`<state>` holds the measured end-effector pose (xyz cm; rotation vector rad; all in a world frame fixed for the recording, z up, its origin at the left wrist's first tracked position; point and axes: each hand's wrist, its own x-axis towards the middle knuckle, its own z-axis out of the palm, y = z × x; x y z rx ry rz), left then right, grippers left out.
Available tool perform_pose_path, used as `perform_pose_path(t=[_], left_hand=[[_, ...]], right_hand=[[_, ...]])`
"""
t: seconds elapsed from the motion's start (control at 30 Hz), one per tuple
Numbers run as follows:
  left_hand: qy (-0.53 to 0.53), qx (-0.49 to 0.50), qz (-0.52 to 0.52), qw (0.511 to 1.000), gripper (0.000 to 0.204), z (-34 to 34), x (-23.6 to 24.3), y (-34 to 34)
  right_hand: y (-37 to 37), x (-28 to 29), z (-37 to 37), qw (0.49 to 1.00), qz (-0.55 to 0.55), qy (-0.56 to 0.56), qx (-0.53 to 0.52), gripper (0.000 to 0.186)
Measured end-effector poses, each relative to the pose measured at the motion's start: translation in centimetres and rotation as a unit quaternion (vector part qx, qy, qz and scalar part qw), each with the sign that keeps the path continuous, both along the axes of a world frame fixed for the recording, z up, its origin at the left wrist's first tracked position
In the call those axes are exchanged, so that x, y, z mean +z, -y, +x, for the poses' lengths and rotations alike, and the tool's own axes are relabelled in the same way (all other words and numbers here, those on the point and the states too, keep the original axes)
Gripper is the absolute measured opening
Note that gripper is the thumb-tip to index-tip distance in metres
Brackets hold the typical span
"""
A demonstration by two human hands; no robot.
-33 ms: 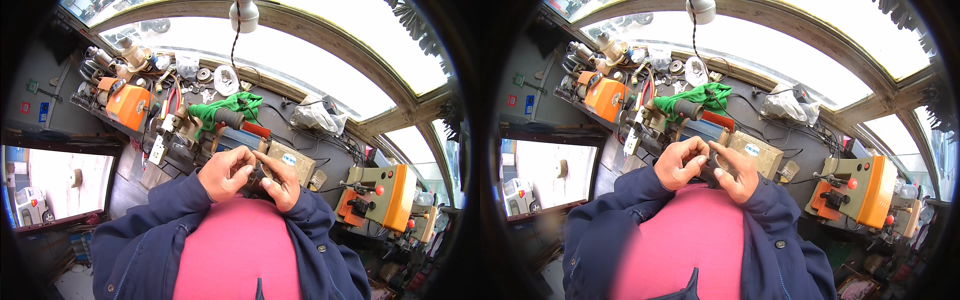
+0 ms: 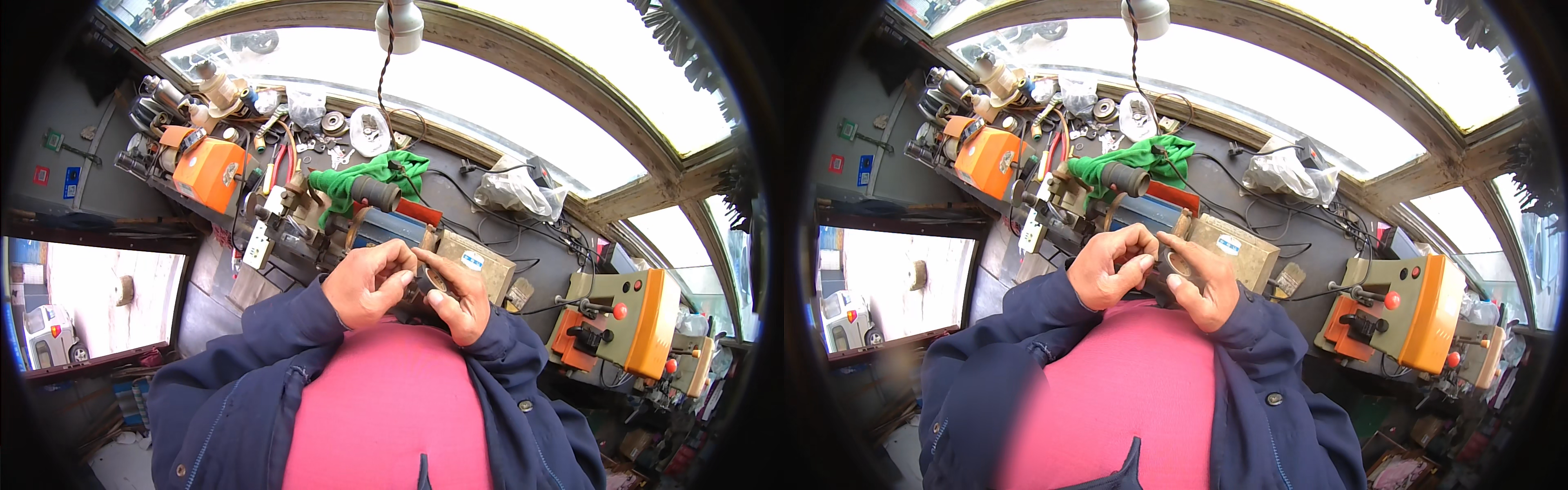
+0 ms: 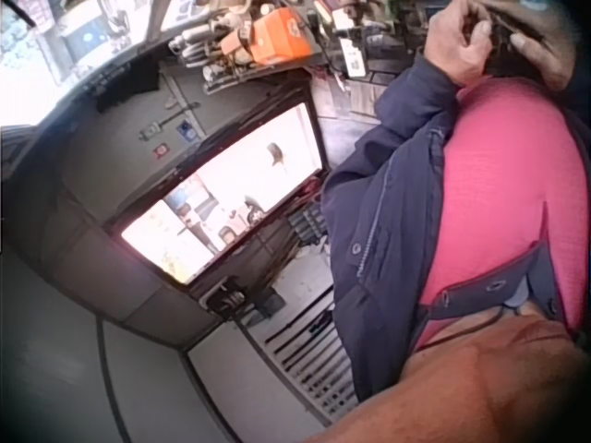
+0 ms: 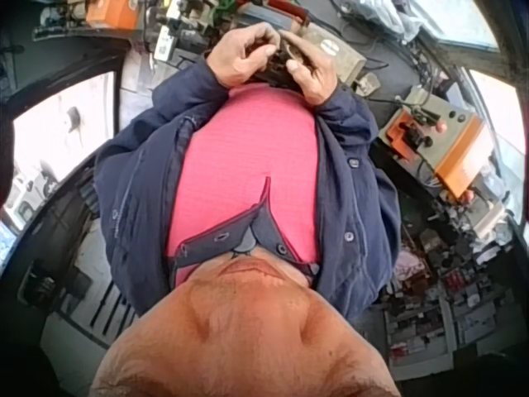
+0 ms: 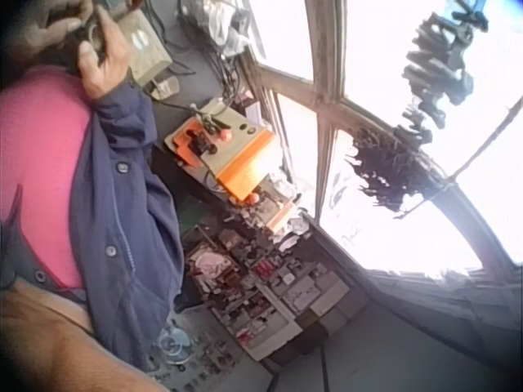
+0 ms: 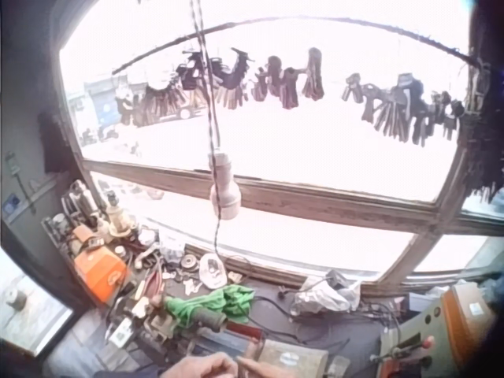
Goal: The person cleans a small black electrical component with a green cloth, then wraps it with black electrical tape. They move a plastic stool to retrieve the tape roll from under a pile of items, return to the workbench, and continue wrapping the component.
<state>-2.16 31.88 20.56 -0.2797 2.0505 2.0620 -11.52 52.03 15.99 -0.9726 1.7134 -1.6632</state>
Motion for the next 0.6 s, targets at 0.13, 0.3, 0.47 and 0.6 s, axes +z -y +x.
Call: perform_pose_path(t=[0.13,0.3,0.47,0.6], left_hand=[[-0.047,-0.016,-0.088,0.995,0.008,0.4,0.3,0.4],[-0.096,-0.025,-0.161,0.982,0.013,0.6,0.6,0.1],[-0.038,-0.033,-0.124,0.991,0.002,0.7,0.7,0.3],[-0.048,-0.032,-0.103,0.993,0.007,0.9,0.8,0.2]], right_hand=[[0.3,0.0,0.0,0.999,-0.005,-0.040,-0.003,0.057],[0.1,0.6,-0.2,0.997,0.010,-0.071,0.005,0.048],[0.2,1.0,-0.2,0.997,0.009,-0.080,0.014,0.045],[0.2,1.4,0.1,0.996,0.030,-0.087,0.011,0.041]])
